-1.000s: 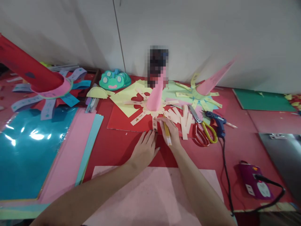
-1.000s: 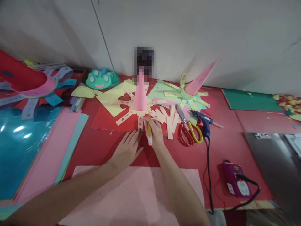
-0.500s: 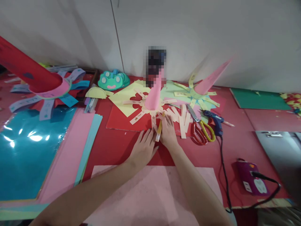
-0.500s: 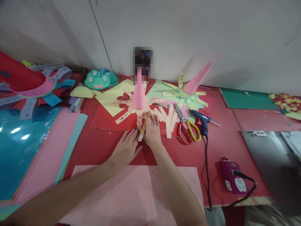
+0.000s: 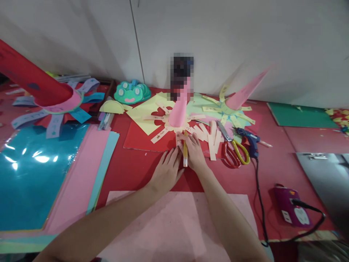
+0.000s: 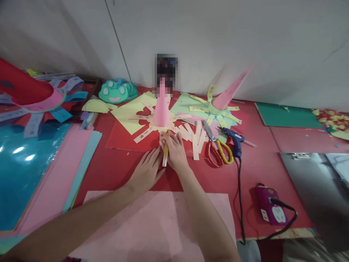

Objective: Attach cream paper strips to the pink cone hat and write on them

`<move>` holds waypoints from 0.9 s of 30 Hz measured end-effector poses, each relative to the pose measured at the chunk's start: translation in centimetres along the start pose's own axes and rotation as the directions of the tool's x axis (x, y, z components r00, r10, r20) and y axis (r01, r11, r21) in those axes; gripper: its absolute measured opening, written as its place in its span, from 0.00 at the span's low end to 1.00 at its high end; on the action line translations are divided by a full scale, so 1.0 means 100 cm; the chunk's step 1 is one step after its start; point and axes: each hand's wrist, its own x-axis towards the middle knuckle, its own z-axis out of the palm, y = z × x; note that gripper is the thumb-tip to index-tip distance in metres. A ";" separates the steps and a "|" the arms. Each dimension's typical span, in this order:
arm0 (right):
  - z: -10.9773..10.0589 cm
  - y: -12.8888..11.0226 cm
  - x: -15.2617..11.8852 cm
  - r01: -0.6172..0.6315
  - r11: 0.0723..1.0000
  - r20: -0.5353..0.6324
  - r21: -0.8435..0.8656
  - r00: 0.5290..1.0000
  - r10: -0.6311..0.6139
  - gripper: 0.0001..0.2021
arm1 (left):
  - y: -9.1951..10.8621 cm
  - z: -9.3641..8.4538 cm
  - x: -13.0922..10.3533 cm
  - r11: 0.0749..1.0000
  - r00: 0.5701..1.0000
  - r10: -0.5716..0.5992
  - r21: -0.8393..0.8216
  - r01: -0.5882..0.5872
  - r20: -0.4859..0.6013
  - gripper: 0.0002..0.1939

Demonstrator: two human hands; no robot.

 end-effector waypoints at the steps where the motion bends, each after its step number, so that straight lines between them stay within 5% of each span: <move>1: 0.000 0.001 0.000 -0.004 1.000 -0.004 0.001 1.000 0.004 0.12 | 0.000 0.000 0.001 1.000 1.000 -0.005 -0.007 0.005 0.003 0.25; 11: -0.001 0.002 0.000 0.011 1.000 0.006 0.013 1.000 -0.011 0.13 | 0.005 -0.003 -0.006 0.999 0.999 0.015 0.051 -0.018 0.051 0.24; 15: -0.004 -0.002 -0.002 -0.055 0.984 -0.172 0.168 0.982 0.084 0.13 | 0.006 -0.005 -0.006 0.998 0.998 0.016 0.058 -0.020 0.061 0.24; 18: -0.007 -0.006 -0.005 -0.165 0.924 -0.301 0.344 0.913 0.275 0.13 | 0.006 -0.007 -0.005 0.998 0.998 0.012 0.064 -0.017 0.065 0.23; 23: -0.005 -0.009 -0.005 -0.293 0.765 -0.181 0.574 0.866 0.467 0.15 | 0.006 -0.008 -0.004 0.998 0.998 0.018 0.055 -0.021 0.060 0.23; 27: -0.003 -0.010 -0.005 -0.286 0.748 -0.156 0.600 0.875 0.459 0.13 | 0.004 -0.006 -0.004 0.998 0.999 0.038 0.058 -0.040 0.036 0.24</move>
